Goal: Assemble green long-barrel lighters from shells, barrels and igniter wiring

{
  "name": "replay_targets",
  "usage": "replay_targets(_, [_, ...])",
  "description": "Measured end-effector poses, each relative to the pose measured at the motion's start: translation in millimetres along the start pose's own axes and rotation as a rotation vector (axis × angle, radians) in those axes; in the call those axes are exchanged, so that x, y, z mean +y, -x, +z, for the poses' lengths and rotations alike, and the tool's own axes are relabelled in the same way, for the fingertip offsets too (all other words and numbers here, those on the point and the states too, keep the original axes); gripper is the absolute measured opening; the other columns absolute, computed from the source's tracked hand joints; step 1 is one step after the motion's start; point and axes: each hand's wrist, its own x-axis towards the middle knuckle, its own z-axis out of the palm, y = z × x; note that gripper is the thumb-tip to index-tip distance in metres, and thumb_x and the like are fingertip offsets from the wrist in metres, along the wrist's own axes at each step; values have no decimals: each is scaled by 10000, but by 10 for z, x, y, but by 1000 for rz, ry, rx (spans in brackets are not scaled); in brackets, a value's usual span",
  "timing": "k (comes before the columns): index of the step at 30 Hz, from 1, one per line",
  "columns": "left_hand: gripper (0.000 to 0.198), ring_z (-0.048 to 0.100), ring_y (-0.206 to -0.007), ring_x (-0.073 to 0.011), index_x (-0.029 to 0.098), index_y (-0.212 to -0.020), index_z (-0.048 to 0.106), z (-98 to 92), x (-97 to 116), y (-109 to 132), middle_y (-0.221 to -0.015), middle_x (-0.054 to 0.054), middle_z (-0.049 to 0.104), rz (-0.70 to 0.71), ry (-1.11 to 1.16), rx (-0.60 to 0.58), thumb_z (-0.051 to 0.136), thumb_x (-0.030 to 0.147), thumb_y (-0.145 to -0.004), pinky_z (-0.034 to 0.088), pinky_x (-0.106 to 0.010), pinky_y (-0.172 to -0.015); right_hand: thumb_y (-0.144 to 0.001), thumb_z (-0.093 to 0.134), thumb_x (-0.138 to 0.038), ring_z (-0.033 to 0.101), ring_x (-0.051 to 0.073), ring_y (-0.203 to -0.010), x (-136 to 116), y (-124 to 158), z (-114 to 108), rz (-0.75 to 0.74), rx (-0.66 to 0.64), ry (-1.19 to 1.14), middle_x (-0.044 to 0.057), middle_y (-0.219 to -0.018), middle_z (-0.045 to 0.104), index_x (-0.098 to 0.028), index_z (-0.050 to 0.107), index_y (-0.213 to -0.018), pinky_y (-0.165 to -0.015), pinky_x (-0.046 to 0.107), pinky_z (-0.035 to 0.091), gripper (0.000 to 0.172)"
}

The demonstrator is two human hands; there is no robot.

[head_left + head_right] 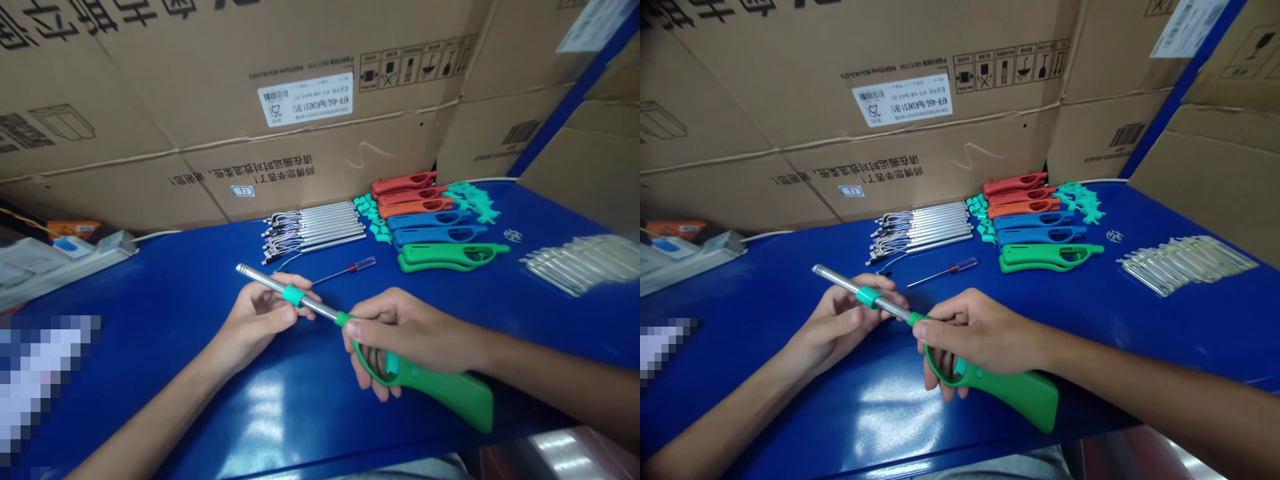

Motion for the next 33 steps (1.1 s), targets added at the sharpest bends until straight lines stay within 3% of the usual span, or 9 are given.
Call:
replay_targets(3, [333,705,-808,-188,203,-1034,753,-3,1,12,-941,-80,759,-25,12,-33,834,261,-716,563,-273,-767,-849,660,-509,618,104,-469,19,-4,-15,-9,-12,-15,24,-642,671,-139,568,-790,-437,196,495,386])
replay_targets(7, [258,699,-763,-190,165,-966,768,12,17,5,-812,-87,752,-43,25,-37,816,241,-724,551,-273,-752,-869,622,-549,618,109,-471,71,-34,-45,-2,-23,-18,26,-626,671,-139,561,-808,-439,199,493,419])
replay_targets(14, [232,694,-672,-189,130,-888,770,53,20,-18,-724,-77,735,-60,21,49,842,229,-691,560,-293,-677,-873,613,-553,624,113,-473,148,-105,-113,-11,-60,-53,35,-643,681,-141,560,-814,-432,202,489,419])
replay_targets(33, [258,606,-559,-120,144,-688,705,38,-21,-15,-596,-18,666,-24,-169,124,830,366,-724,491,-223,-572,-897,584,-549,627,108,-492,149,-119,-114,10,-70,-84,35,-683,681,-140,558,-847,-443,200,489,413])
